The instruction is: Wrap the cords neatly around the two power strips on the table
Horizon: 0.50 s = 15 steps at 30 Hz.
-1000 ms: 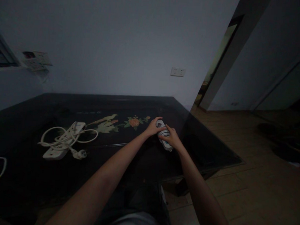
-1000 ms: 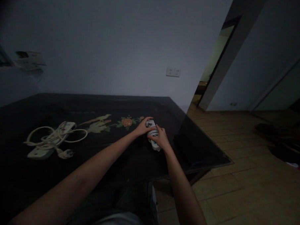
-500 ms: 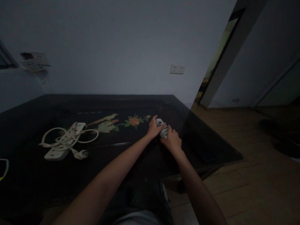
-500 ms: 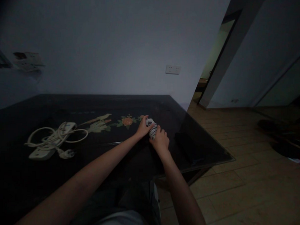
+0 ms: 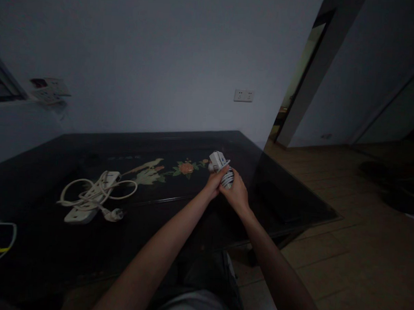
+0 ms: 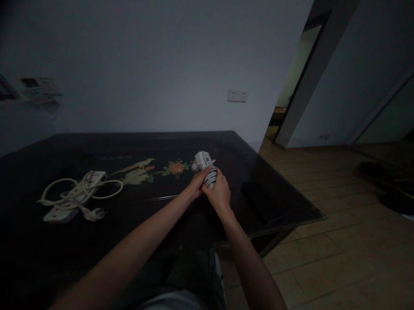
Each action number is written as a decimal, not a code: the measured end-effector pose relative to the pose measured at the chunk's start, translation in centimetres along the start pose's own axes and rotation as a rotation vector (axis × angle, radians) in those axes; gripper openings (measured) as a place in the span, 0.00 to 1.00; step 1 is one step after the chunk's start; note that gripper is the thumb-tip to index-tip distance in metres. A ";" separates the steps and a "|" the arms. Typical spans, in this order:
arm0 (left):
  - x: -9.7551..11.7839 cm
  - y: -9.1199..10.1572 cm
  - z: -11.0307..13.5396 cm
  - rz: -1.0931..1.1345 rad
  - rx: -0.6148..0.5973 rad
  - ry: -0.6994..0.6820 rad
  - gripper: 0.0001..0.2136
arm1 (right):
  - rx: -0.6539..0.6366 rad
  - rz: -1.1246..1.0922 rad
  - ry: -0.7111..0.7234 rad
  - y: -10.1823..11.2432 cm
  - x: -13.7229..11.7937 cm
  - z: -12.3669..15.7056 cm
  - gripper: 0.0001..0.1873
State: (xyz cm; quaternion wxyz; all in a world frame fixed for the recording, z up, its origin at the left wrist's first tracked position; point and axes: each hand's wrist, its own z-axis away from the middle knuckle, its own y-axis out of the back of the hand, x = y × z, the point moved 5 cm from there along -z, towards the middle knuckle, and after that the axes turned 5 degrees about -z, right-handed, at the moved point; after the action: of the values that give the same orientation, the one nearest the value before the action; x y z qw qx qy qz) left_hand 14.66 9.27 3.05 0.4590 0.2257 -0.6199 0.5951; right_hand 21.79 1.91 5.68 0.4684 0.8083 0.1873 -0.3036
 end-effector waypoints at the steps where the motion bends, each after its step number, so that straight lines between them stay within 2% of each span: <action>1: -0.2 0.0 0.1 -0.016 -0.014 0.020 0.20 | 0.006 -0.012 0.014 0.0 0.0 0.0 0.39; 5: -0.6 0.6 0.0 -0.024 0.000 0.025 0.15 | -0.030 -0.023 0.044 -0.6 0.2 0.0 0.40; 15: -0.7 0.9 -0.8 -0.061 0.080 -0.005 0.13 | -0.100 0.166 -0.036 -0.8 -0.6 0.2 0.39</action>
State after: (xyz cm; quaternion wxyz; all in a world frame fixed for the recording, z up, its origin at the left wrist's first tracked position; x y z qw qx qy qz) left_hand 14.50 9.98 1.90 0.4658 0.2643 -0.5895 0.6047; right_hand 20.80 2.10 5.44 0.5352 0.7910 0.1261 -0.2682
